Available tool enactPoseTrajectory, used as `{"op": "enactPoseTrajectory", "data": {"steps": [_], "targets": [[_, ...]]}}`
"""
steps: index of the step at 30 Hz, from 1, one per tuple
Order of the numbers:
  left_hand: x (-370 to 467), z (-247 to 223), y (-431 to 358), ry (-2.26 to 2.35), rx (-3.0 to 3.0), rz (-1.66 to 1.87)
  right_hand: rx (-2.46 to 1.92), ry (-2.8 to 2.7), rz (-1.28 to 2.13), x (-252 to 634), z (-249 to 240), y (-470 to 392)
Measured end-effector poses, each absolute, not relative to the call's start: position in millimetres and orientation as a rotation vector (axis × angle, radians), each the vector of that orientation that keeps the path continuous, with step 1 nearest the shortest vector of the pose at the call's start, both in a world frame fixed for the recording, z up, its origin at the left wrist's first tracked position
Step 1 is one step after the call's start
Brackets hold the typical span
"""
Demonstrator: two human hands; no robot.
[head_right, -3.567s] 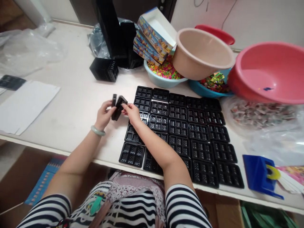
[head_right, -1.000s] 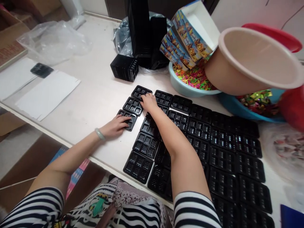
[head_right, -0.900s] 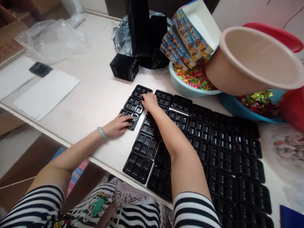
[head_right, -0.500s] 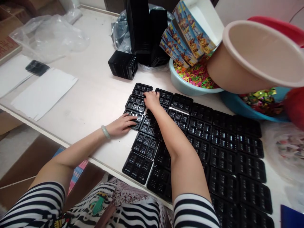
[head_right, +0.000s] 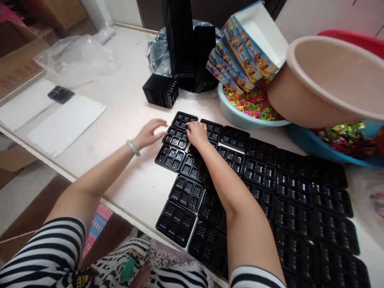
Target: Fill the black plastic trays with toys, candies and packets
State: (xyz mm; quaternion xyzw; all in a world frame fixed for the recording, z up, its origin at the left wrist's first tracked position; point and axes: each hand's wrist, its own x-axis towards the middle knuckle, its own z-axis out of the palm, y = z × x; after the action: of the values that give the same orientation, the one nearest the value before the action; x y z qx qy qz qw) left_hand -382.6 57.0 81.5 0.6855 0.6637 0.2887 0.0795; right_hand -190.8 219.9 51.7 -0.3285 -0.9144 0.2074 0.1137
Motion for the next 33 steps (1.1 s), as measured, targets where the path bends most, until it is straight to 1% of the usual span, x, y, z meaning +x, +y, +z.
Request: {"op": "enactPoseTrajectory", "data": {"steps": [2,6,8,10,13,17,24,28,33], "targets": [[-416,88,102,2.224,1.937,0.856,-0.932,-2.690,0.630,-193,54,220],[-466,94,181,2.496,1.719,0.652,-0.811,-2.714,0.672,-197,59,214],[-479,93,201,2.521,1.689,0.566,-0.731,-2.730,0.690,-199,61,211],[-486,92,205,2.518,1.701,0.518,-0.668,-2.751,0.701,-202,63,210],[-488,91,186,2.540,1.752,0.505,-0.624,-2.757,0.715,-212,67,212],[-482,95,132,2.519,1.882,0.470,-0.620,-2.672,0.770,-244,76,211],[-474,85,42,2.553,1.962,0.496,-0.658,-2.662,0.833,-321,87,167],[-483,80,26,2.606,1.912,0.550,-0.650,-2.724,0.780,-335,88,147],[-501,81,23,2.560,1.908,0.551,-0.679,-2.722,0.765,-323,84,153]]}}
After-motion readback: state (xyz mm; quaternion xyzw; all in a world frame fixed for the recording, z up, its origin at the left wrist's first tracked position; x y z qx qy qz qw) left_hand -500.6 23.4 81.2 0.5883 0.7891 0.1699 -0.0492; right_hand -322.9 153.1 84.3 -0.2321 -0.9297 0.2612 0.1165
